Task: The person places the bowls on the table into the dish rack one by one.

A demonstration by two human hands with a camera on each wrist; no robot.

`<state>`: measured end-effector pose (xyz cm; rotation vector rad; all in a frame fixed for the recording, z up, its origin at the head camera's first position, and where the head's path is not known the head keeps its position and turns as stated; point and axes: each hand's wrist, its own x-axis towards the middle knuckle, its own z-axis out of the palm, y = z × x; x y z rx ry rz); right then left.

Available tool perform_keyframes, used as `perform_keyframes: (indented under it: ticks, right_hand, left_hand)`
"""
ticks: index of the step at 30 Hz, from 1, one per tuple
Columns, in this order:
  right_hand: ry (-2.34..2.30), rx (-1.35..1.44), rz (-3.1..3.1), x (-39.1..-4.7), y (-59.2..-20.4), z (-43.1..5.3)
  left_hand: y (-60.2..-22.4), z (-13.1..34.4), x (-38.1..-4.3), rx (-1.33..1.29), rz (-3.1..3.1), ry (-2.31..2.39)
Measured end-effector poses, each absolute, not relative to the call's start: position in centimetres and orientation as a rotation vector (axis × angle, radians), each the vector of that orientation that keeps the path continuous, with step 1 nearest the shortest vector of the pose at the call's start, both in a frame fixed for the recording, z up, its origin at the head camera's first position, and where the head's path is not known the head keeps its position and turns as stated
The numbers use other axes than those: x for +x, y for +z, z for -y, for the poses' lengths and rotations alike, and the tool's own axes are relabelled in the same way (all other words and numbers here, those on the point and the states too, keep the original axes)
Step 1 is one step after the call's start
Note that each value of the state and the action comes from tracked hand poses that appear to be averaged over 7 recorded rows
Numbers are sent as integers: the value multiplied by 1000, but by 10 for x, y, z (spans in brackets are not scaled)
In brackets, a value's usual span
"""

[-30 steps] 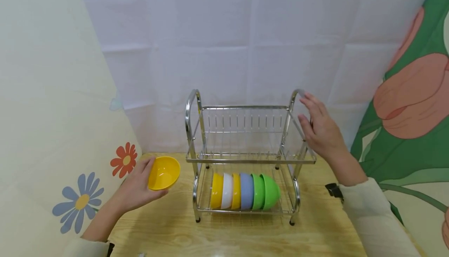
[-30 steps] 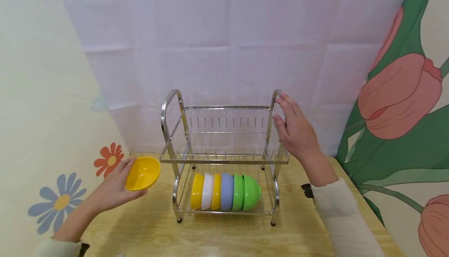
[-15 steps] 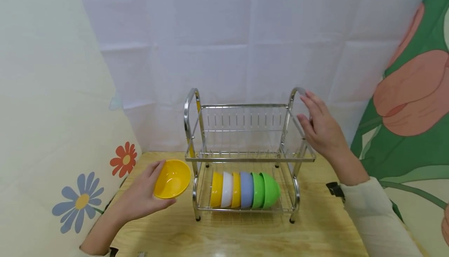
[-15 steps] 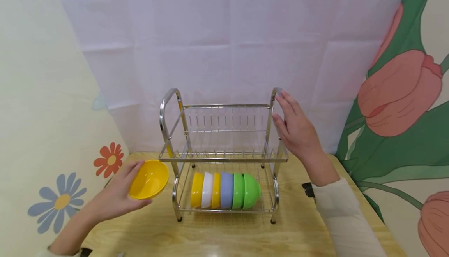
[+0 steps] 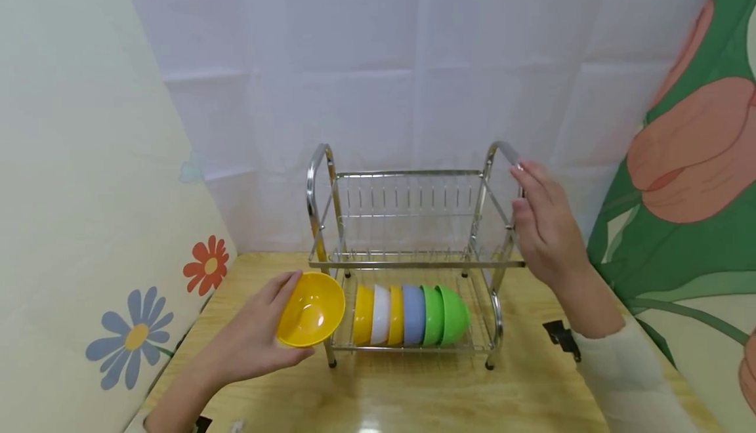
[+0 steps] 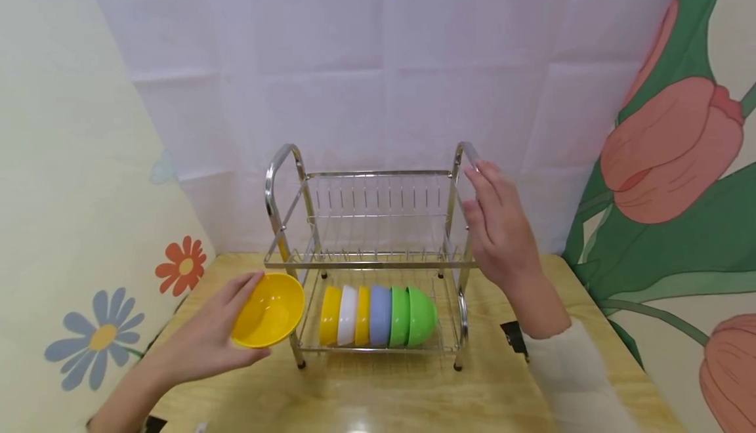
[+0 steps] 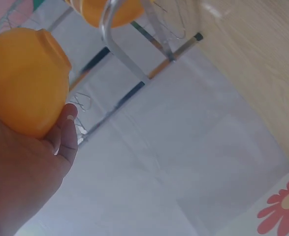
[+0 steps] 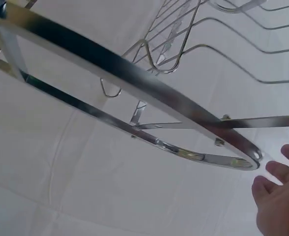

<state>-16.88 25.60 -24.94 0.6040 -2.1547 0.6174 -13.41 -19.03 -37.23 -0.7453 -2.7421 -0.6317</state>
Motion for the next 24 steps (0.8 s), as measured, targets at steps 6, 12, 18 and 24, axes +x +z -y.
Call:
perform_keyframes:
  ticks: [6,12,18,24]
  right_hand:
    - [620,705,1982,-155,-256,-243]
    - [685,866,1747,-135,-267,-214]
    - [756,950,1660,-116,-277,-187]
    - [857,1002,1576,-105,-297,-168]
  left_hand:
    - [-365,176,-127,-809,2723,-623]
    - [-359,159,-122,-860,2685,-619]
    - [-355,142,-118,-893,2687,-639]
    - [-353,130,-114,-961,2655,-646]
